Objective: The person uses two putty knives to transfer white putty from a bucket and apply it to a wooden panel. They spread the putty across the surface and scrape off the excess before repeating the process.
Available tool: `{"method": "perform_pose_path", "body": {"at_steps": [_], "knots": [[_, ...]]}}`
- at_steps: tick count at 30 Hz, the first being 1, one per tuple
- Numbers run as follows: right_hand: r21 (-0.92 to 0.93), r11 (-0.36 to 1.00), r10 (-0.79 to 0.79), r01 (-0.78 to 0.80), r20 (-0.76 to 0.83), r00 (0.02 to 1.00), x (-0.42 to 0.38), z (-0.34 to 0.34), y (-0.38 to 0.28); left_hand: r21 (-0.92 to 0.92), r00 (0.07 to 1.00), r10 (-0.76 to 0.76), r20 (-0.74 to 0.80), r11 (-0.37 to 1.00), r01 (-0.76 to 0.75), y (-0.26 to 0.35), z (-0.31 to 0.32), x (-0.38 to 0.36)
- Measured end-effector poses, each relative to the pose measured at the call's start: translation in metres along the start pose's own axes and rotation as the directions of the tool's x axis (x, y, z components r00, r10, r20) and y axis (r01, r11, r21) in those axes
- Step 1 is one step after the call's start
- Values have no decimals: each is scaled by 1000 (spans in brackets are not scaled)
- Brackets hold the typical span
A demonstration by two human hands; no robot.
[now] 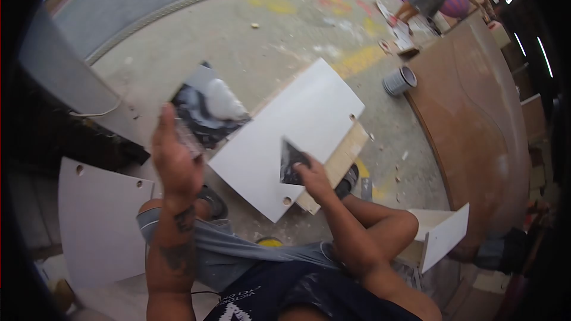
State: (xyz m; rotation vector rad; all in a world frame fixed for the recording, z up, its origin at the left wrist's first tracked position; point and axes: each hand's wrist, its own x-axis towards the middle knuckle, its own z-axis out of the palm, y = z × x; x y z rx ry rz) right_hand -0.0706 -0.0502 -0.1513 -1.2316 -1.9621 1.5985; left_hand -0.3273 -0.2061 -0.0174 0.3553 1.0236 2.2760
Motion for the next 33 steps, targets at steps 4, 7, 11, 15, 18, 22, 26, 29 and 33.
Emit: {"method": "perform_pose_path", "body": {"at_steps": [4, 7, 11, 15, 18, 22, 26, 29, 33], "knots": [[737, 669, -142, 98, -2, 990, -38, 5, -106, 119, 993, 108, -55, 988, -101, 5, 13, -11], [815, 574, -206, 78, 52, 977, -51, 24, -127, 101, 991, 130, 8, 986, -130, 3, 3, -10], [812, 583, -219, 37, 113, 969, -57, 50, -137, 97, 986, 167, 28, 981, -169, 3, 3, -13], [808, 589, -216, 6, 150, 965, -56, 59, -140, 115, 979, 197, -40, 975, -192, 8, 14, -17], [817, 577, -224, 0, 158, 962, -52, 63, -141, 206, 974, 225, 25, 952, -225, -1, -2, -15], [828, 560, -209, -7, 150, 966, -43, 70, -143, 354, 963, 249, 106, 895, -271, -8, -11, -16], [847, 531, -227, 14, 126, 966, -38, 71, -153, 582, 929, 308, 206, 725, -369, 5, 1, -29], [863, 503, -259, 40, 107, 960, -34, 71, -162, 653, 925, 266, 272, 655, -381, 8, 5, -33], [853, 518, -273, 63, 96, 957, -27, 65, -168, 718, 911, 196, 363, 565, -407, 17, 7, -41]]}}
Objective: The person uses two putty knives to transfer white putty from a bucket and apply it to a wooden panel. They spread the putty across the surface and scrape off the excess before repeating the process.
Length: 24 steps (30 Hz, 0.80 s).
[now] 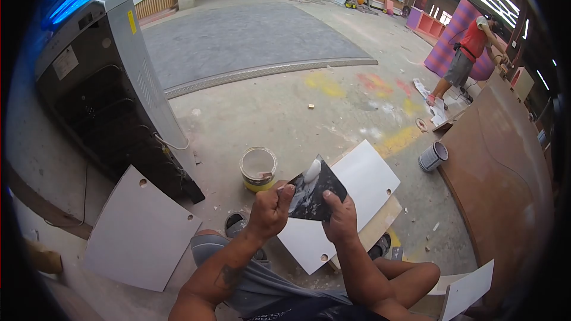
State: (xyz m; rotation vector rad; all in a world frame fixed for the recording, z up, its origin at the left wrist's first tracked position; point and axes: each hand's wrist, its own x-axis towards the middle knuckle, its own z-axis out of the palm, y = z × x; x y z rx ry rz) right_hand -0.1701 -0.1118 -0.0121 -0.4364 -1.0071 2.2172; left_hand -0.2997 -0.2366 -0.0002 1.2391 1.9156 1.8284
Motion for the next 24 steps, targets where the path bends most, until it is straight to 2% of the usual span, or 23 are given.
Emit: {"method": "perform_pose_path", "body": {"at_steps": [3, 6, 9, 10, 12, 13, 17, 20, 22, 24], "knots": [[2, 1000, -3, 3, 12, 1000, 4, -3, -14, 25, 990, -78, 114, 997, 76, -1, -5, -1], [-39, 994, -101, 103, 49, 994, 9, 0, -33, 5, 997, -79, -2, 997, 79, -22, -3, -1], [-287, 911, -281, 295, 91, 955, 15, -2, -49, -137, 954, -262, -145, 960, 243, -30, -18, 12], [-375, 854, -340, 360, 123, 933, 17, -1, -54, -310, 943, -291, -164, 922, 230, -26, -19, 16], [-462, 798, -355, 388, 160, 921, 22, 6, -59, -620, 913, -361, -187, 765, 176, -12, -25, 29], [-483, 768, -378, 420, 187, 907, 27, 13, -57, -673, 909, -370, -193, 724, 152, -2, -27, 36], [-529, 637, -455, 560, 329, 828, 48, 43, -25, -670, 907, -418, -59, 690, 274, -15, -50, 48], [-602, 512, -484, 613, 388, 785, 61, 56, 7, -742, 881, -466, -79, 618, 260, -12, -60, 58], [-624, 447, -424, 641, 483, 766, 69, 55, 24, -764, 893, -440, -94, 607, 219, -18, -64, 61], [-642, 411, -396, 647, 514, 761, 79, 55, 36, -774, 899, -425, -105, 602, 194, -33, -68, 64]]}}
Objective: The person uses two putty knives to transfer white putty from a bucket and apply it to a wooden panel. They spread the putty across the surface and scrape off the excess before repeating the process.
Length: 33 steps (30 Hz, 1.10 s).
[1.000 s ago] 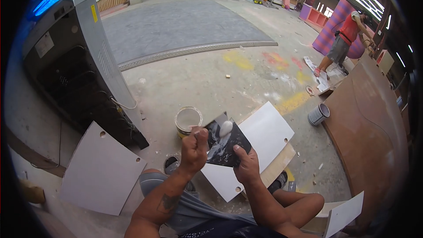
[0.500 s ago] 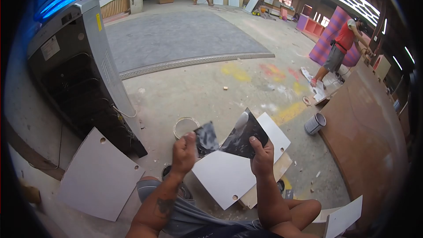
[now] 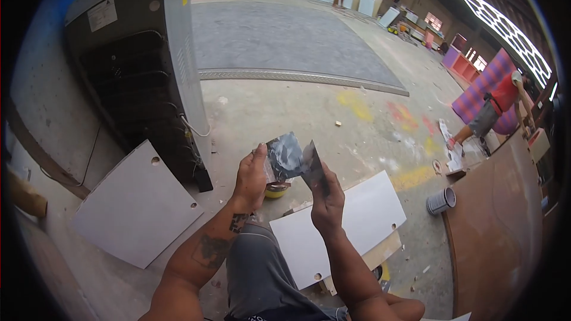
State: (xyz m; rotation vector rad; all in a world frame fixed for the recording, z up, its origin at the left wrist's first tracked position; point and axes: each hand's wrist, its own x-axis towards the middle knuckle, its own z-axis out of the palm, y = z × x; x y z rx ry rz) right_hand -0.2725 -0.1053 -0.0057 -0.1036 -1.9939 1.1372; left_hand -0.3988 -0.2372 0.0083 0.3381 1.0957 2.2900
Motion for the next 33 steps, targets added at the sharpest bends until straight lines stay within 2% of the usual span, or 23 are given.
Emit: {"method": "perform_pose_path", "body": {"at_steps": [9, 15, 18, 21, 24, 25, 26, 27, 28, 29, 32, 33], "knots": [[-218, 976, 52, -4, 214, 975, 9, 11, 50, -88, 996, -71, -59, 994, 65, -45, -43, 34], [-280, 960, 92, 4, 329, 940, 17, 11, 90, -138, 987, -100, -126, 987, 82, -81, -66, 57], [-287, 957, 163, -45, 400, 902, 17, 13, 114, -180, 974, -144, -174, 977, 113, -89, -74, 65], [-426, 904, 219, 36, 535, 816, 13, 9, 145, -173, 961, -139, -238, 980, 99, -103, -93, 75], [-452, 890, 276, -54, 441, 854, 20, -3, 160, -103, 945, -94, -313, 993, 64, -115, -115, 88], [-431, 902, 211, 7, 456, 865, 27, -9, 165, -78, 936, -84, -341, 995, 61, -120, -120, 89], [-437, 899, 259, -42, 451, 854, 32, -13, 167, -46, 926, -66, -373, 998, 52, -125, -126, 91], [-321, 907, 392, -274, 404, 826, 32, -14, 172, -10, 916, -43, -400, 999, 42, -129, -131, 94], [-188, 851, 524, -490, 373, 766, 33, -14, 173, 27, 906, -20, -424, 999, 34, -134, -136, 95], [-5, 706, 655, -708, 385, 651, 37, -9, 166, 58, 904, 14, -428, 998, 12, -141, -142, 96], [139, 539, 723, -831, 431, 541, 19, 15, 178, 134, 901, 99, -422, 990, -46, -155, -150, 100], [212, 494, 726, -843, 434, 534, 8, 24, 184, 146, 901, 113, -419, 988, -55, -151, -143, 101]]}}
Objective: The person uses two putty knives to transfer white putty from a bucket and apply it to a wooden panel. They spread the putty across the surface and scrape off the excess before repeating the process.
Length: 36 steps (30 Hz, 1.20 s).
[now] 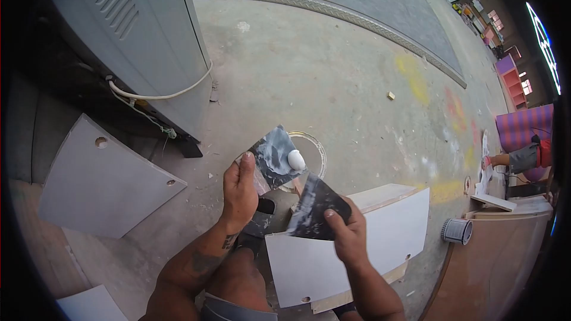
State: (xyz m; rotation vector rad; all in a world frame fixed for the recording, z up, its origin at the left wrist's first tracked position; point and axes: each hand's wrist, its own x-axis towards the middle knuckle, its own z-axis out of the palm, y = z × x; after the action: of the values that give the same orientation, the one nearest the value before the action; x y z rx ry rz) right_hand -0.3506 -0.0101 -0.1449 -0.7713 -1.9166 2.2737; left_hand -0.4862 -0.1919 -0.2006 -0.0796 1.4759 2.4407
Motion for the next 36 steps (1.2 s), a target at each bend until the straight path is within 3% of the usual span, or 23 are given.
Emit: {"method": "perform_pose_path", "body": {"at_steps": [3, 5, 7, 10, 16, 21, 22, 25, 27, 28, 29, 30, 33, 36], "knots": [[277, 959, 60, -52, -21, 998, 1, 17, 15, 53, 1000, 13, -9, 999, -13, -6, -2, -3], [327, 944, 66, -50, -38, 997, 1, 20, 25, 76, 1000, 16, -2, 997, -16, -9, -3, -5], [360, 932, 71, -50, -44, 997, 2, 22, 32, 66, 999, 35, 12, 997, -36, -6, 3, -8], [387, 920, 76, -54, -43, 996, 2, 23, 38, 249, 998, 52, 29, 967, -57, -1, 8, -17], [455, 890, 70, -38, -54, 996, 6, 27, 33, 433, 986, 135, 99, 886, -164, 11, 31, -29], [512, 859, 53, -16, -59, 997, 9, 24, 27, 596, 961, 19, 276, 781, -187, 12, 17, -32], [477, 879, 40, -1, -73, 996, 11, 19, 24, 633, 946, -13, 324, 746, -206, 13, 13, -32], [327, 944, -17, 34, -57, 998, 21, -14, 8, 578, 999, -11, 35, 816, -11, 8, 5, -26], [-3, 996, -93, 94, 42, 995, 36, -38, -10, 509, 991, 57, -120, 861, 12, 4, -9, -16], [-274, 949, -137, 158, 94, 986, 43, -41, -21, 508, 982, 101, -159, 861, -7, 3, -20, -13], [-517, 826, -165, 225, 160, 973, 50, -41, -33, 509, 970, 144, -198, 860, -24, 2, -28, -11], [-714, 637, -175, 292, 235, 956, 55, -38, -40, 525, 978, 85, -191, 850, 29, 8, -32, -13], [-844, 349, -205, 407, 355, 912, 71, -18, -39, 571, 981, 114, -155, 821, -6, 16, -23, -13], [-867, 321, -135, 380, 356, 925, 82, -5, -36, 623, 997, 38, -72, 782, 16, 17, -24, -13]]}}
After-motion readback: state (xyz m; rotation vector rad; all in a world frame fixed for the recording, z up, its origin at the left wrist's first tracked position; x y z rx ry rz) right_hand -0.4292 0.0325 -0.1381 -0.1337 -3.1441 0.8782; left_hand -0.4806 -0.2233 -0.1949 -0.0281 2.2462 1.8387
